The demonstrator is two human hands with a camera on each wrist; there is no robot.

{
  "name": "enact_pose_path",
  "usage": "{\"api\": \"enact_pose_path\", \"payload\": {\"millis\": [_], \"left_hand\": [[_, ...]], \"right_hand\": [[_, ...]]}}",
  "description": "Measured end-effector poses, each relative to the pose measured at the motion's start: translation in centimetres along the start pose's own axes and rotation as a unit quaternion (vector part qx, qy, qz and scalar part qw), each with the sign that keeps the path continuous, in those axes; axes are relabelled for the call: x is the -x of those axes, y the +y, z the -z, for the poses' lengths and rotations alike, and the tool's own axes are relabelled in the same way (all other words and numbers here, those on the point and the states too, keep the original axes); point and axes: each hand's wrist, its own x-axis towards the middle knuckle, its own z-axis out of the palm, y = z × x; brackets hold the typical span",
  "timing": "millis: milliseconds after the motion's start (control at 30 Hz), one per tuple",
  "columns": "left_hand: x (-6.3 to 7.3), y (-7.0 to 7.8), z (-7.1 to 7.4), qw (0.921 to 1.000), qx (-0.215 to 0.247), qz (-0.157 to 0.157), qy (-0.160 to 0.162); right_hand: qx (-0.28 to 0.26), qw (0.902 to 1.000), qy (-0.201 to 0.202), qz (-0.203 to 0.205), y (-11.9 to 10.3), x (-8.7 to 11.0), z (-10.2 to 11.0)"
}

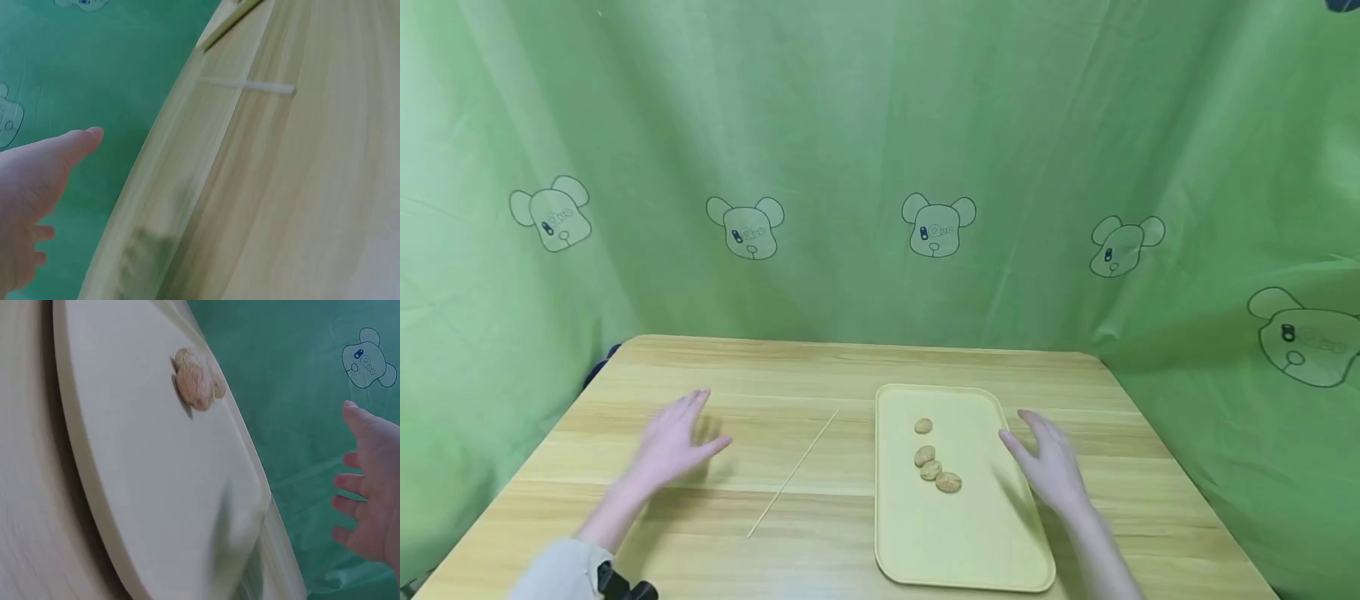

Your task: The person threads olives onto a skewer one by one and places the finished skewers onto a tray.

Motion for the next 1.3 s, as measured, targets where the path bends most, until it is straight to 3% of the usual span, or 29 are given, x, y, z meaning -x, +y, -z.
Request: {"api": "enact_pose_path", "payload": {"millis": [133, 267, 433, 600, 800, 967, 1100, 1300], "left_hand": [[0.2, 1.5, -0.5, 0.9939, 0.102, 0.034, -0.025], [0.4, 2.8, -1.3, 0.9755, 0.200, 0.074, -0.052], [0.6, 3.9, -2.7, 0.9528, 0.284, 0.088, -0.062], [1.3, 5.1, -3.4, 0.9386, 0.323, 0.087, -0.083], [2.1, 5.9, -4.5, 0.9308, 0.339, 0.085, -0.107], [2.6, 6.4, -5.0, 0.9330, 0.330, 0.091, -0.109], [2.6, 6.7, -5.4, 0.9480, 0.286, 0.094, -0.104], [2.5, 7.0, -6.2, 0.9666, 0.221, 0.093, -0.090]], "right_hand": [[-0.075, 0.9969, -0.010, -0.020, -0.7, -0.1, -0.5], [-0.120, 0.9917, -0.029, -0.036, -1.0, -0.2, -1.1], [-0.151, 0.9862, -0.047, -0.050, -1.2, -0.3, -1.6], [-0.169, 0.9813, -0.069, -0.061, -1.2, -0.3, -2.2], [-0.186, 0.9744, -0.108, -0.067, -1.1, -0.2, -3.0], [-0.216, 0.9627, -0.146, -0.073, -1.1, 0.0, -3.7], [-0.230, 0.9551, -0.170, -0.078, -1.1, 0.2, -4.1], [-0.210, 0.9545, -0.197, -0.078, -1.3, 0.3, -4.6]]}}
